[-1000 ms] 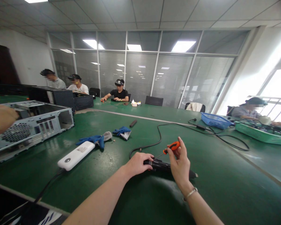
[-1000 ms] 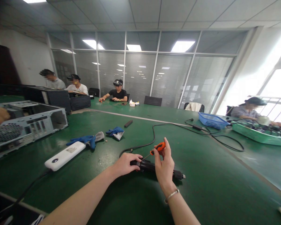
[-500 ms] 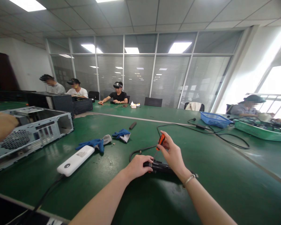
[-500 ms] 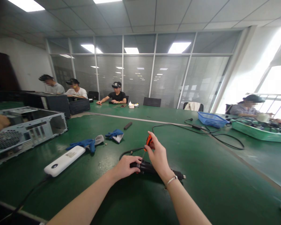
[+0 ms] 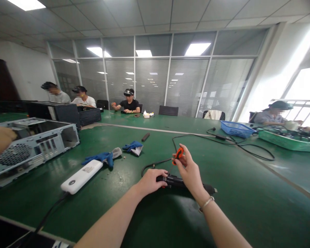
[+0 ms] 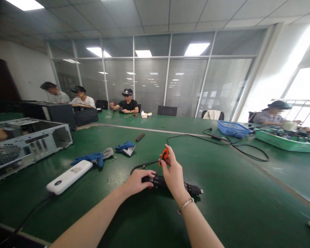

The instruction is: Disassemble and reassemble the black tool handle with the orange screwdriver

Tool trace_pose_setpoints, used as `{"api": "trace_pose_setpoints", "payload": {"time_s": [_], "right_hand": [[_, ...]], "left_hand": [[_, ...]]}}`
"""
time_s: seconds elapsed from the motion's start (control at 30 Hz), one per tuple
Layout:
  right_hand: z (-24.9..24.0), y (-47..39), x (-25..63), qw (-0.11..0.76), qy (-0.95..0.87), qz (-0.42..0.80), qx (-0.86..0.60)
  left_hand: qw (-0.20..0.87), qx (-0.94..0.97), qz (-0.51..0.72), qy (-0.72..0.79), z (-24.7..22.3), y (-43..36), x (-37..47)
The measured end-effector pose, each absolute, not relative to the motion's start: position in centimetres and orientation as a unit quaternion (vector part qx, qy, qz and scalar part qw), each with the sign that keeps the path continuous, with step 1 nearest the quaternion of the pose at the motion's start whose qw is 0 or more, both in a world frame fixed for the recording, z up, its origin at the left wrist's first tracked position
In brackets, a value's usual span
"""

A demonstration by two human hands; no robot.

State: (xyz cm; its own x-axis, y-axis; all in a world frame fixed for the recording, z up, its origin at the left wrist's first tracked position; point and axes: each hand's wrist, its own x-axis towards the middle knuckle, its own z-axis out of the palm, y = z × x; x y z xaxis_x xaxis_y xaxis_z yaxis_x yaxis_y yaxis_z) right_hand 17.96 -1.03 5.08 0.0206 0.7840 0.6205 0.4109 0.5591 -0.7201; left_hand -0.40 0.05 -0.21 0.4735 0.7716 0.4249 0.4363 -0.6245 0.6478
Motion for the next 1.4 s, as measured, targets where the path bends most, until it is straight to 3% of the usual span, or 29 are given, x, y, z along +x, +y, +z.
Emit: {"api": "trace_pose_setpoints", "payload": {"time_s": [0.13,0.33,0.5,0.73,0.93,1.13,1.3,1.4], "right_hand": [[4.8,-1.4,17.2,0.55,-0.678,0.066,-0.484],[4.3,-1.6,16.9,0.532,-0.706,0.09,-0.458],[3.9,-1.3,17.1,0.524,-0.697,-0.007,-0.489],[3.7,-1.3,17.0,0.537,-0.694,0.074,-0.474],[3.7,-1.3,16.9,0.534,-0.686,-0.009,-0.495],[3.9,-1.6,16.8,0.545,-0.688,0.079,-0.473],[3.9,-1.4,17.0,0.539,-0.691,-0.013,-0.481],[3.9,-1.3,17.1,0.533,-0.696,-0.005,-0.482]], "left_hand": [[0.234,0.823,0.362,0.371,0.0,-0.1,-0.4],[0.24,0.821,0.358,0.374,0.0,0.0,-0.3],[0.227,0.829,0.358,0.365,-0.2,0.1,-0.4],[0.226,0.828,0.36,0.365,-0.3,0.1,-0.4],[0.233,0.83,0.359,0.357,0.1,-0.1,-0.3],[0.232,0.826,0.358,0.369,-0.1,0.0,-0.2],[0.234,0.83,0.351,0.365,0.0,-0.1,-0.3],[0.231,0.83,0.351,0.368,0.0,-0.1,-0.3]]}}
